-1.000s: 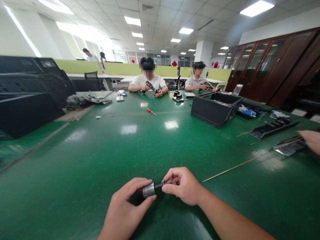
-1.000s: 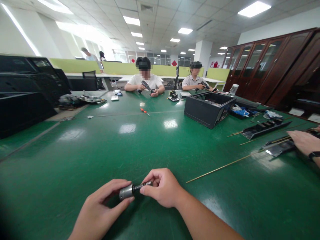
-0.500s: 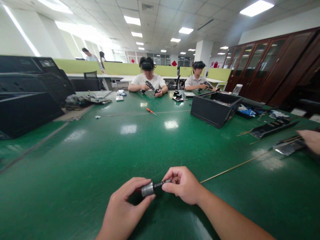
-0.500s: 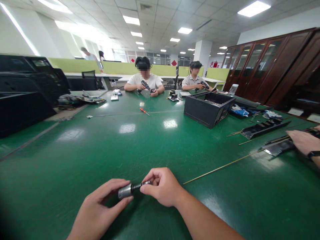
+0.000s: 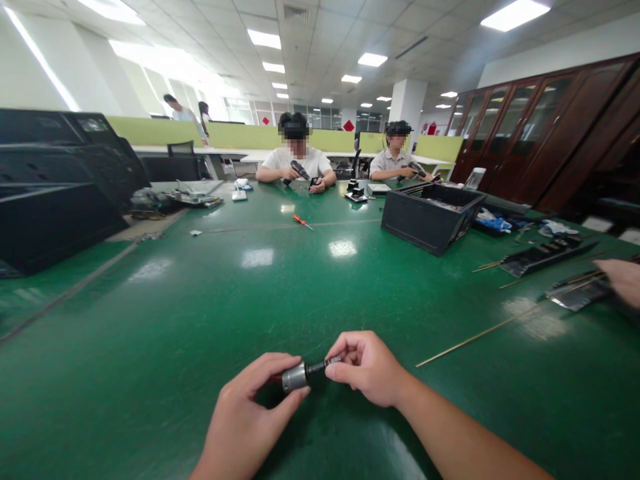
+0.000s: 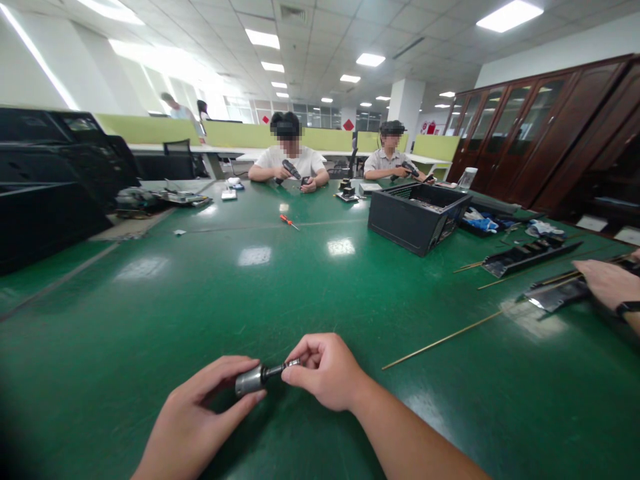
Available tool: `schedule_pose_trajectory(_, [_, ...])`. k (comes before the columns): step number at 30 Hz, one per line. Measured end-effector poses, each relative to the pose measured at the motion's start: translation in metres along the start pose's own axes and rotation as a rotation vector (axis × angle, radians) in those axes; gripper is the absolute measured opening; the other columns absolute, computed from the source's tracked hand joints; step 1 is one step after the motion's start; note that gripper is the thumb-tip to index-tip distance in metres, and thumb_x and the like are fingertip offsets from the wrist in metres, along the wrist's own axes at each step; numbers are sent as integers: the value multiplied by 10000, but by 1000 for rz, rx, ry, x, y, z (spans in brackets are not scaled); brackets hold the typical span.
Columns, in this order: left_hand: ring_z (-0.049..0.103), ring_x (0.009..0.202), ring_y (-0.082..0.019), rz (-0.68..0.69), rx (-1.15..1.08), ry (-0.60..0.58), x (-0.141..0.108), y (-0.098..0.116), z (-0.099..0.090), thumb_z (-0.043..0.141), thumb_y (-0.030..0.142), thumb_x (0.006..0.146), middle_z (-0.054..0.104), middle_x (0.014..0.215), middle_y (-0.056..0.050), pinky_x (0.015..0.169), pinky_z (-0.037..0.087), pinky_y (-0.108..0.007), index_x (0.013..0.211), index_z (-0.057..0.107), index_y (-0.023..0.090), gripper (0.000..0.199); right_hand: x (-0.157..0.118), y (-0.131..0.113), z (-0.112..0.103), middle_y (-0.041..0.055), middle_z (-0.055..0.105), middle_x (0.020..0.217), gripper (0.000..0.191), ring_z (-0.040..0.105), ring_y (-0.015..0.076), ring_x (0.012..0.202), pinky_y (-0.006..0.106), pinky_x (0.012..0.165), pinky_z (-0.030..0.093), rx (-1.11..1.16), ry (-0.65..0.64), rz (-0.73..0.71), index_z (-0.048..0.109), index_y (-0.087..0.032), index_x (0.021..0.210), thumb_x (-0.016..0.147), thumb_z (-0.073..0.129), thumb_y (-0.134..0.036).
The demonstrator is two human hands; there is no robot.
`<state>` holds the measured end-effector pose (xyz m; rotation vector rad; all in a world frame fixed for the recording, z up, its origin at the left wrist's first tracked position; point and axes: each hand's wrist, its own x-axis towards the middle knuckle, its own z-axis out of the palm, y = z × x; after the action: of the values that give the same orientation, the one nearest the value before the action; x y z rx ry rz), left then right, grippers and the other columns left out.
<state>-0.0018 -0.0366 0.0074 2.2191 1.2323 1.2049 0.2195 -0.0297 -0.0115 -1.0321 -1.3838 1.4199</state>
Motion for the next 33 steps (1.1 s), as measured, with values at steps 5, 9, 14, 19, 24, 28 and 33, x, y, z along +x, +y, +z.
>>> schedule_pose_trajectory(5, [727,774,-170,5,-1,3,0,0,-1,764,337,782,755,899,-3,714,594,-229,949,740,254,188,0,2,0,-64,514,559,172,432,73,462,203,439,295,-8,6,-7,673,-148,820,748,766,-274])
schedule_pose_trajectory(9, [727,771,-167,-2,-3,9,1,0,-1,763,347,785,755,897,4,713,593,-225,944,738,256,185,1,1,-1,-64,510,555,178,432,75,464,206,443,290,-18,11,-9,669,-146,819,752,765,-280])
schedule_pose_trajectory(14, [732,800,-170,-14,1,0,-1,-3,-1,774,356,786,755,930,-1,740,594,-226,971,738,259,211,1,1,-2,-62,509,551,179,434,76,461,208,443,291,-31,21,-11,674,-142,818,753,764,-282])
schedule_pose_trajectory(19, [735,817,-173,-30,4,-4,-2,-6,-2,782,371,783,755,946,1,748,594,-226,983,736,266,231,1,0,-2,-63,506,552,183,436,75,466,204,445,294,-24,33,-9,671,-144,808,748,767,-288])
schedule_pose_trajectory(24, [737,804,-179,-26,9,-1,-1,-4,-2,772,381,790,756,937,-6,752,601,-236,977,739,262,224,2,0,-3,-58,521,555,197,443,74,465,202,446,302,-18,29,-22,667,-147,807,747,773,-300])
schedule_pose_trajectory(28, [737,802,-188,-12,28,7,0,-4,-3,771,393,789,757,930,-17,750,605,-248,971,742,253,231,2,0,-4,-58,521,556,200,442,74,461,201,444,303,-10,30,-22,665,-147,807,744,772,-304])
schedule_pose_trajectory(33, [734,801,-173,-6,33,10,1,-6,-3,772,388,791,757,931,-3,750,602,-232,976,737,266,225,2,0,-5,-54,526,562,183,440,75,461,204,442,302,-3,39,-24,663,-145,804,745,764,-285])
